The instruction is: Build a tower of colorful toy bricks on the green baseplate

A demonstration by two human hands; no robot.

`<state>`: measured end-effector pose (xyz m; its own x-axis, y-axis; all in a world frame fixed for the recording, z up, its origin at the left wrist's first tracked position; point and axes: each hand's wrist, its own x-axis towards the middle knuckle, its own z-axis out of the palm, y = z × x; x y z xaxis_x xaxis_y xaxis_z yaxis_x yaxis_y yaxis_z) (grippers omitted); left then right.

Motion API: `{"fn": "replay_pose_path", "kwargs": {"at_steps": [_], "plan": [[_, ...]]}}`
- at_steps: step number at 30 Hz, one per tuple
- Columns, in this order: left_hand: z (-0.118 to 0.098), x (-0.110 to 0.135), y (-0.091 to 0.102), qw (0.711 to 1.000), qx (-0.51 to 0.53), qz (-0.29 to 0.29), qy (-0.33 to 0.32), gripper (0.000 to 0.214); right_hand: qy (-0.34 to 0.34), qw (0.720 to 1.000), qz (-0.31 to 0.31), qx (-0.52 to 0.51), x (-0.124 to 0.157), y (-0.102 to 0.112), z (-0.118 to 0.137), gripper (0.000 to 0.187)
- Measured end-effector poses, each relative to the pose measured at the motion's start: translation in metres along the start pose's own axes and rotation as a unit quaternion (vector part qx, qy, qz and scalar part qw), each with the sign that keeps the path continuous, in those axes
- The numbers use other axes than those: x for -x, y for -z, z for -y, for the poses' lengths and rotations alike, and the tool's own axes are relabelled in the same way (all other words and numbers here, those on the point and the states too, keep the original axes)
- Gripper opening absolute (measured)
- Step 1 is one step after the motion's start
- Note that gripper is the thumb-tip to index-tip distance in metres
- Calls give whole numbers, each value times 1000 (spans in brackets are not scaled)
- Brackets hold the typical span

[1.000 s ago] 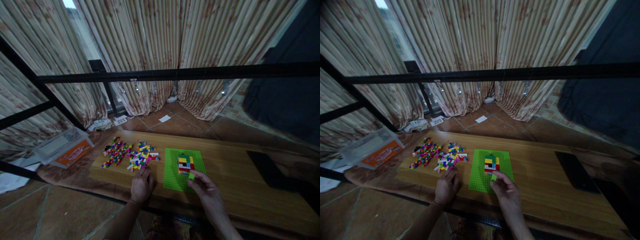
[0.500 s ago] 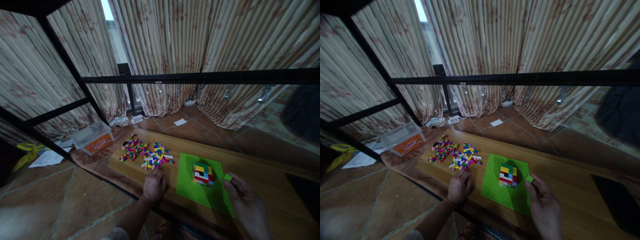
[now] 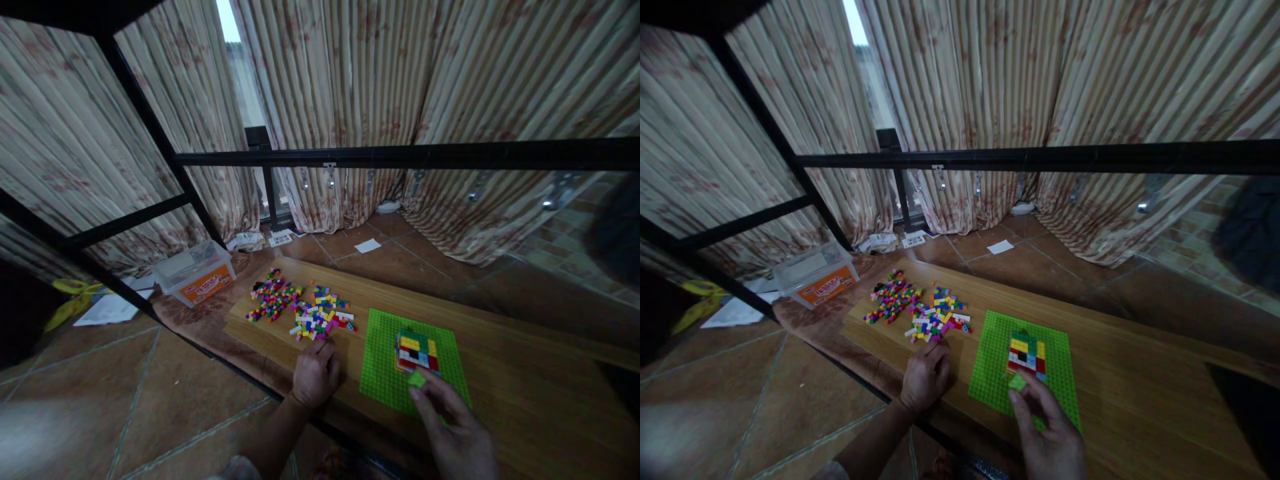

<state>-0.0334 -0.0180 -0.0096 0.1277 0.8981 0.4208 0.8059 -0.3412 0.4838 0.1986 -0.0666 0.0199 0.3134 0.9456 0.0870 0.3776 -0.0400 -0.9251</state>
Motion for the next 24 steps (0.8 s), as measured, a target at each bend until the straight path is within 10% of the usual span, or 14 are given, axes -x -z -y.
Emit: {"fn": "replay_pose_path", "kwargs": {"at_steps": [9, 17, 24], "plan": [[36, -18, 34, 962, 59, -147, 221, 20, 168, 961, 180, 128, -21, -103, 31, 30], [69, -42, 54, 965, -44, 18, 258, 17, 177, 934, 171, 260, -56, -122, 32, 37], [65, -51, 52, 956, -70, 46, 282, 17, 148, 917, 157, 336, -99, -132, 50, 37]]}}
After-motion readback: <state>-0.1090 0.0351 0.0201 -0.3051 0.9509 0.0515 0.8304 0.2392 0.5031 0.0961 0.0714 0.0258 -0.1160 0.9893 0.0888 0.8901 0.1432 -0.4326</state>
